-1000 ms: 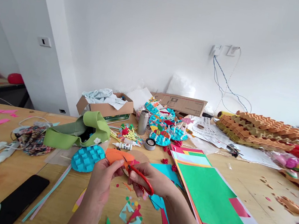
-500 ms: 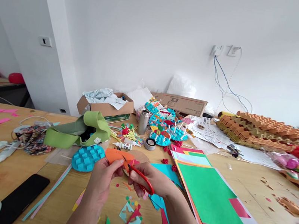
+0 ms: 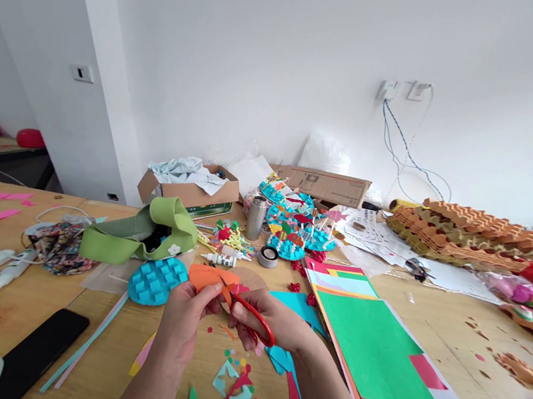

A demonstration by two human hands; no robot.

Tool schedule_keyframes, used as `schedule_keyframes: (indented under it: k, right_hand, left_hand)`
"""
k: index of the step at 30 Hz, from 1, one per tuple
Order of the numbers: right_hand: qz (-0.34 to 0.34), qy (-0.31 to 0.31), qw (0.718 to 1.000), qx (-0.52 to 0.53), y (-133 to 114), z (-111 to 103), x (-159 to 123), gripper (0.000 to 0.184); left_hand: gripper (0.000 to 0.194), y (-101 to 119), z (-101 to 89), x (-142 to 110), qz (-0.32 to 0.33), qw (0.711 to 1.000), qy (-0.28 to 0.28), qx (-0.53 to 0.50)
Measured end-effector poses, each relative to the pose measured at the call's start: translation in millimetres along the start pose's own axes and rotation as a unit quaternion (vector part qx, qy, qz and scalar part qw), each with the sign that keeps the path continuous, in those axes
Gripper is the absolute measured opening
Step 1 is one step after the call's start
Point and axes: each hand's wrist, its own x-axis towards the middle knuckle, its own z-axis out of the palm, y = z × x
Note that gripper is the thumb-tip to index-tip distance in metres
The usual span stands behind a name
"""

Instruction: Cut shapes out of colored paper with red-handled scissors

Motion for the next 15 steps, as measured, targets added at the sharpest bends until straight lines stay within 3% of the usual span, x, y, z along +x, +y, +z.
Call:
schedule_keyframes:
  k: [15]
  right_hand:
    - [0.0, 0.003, 1.0, -0.004, -2.2, 0.9, -1.0, 0.061]
  left_hand:
    - [0.021, -0.6, 0.1, -0.1, -0.001, 1.0, -0.001, 0.005]
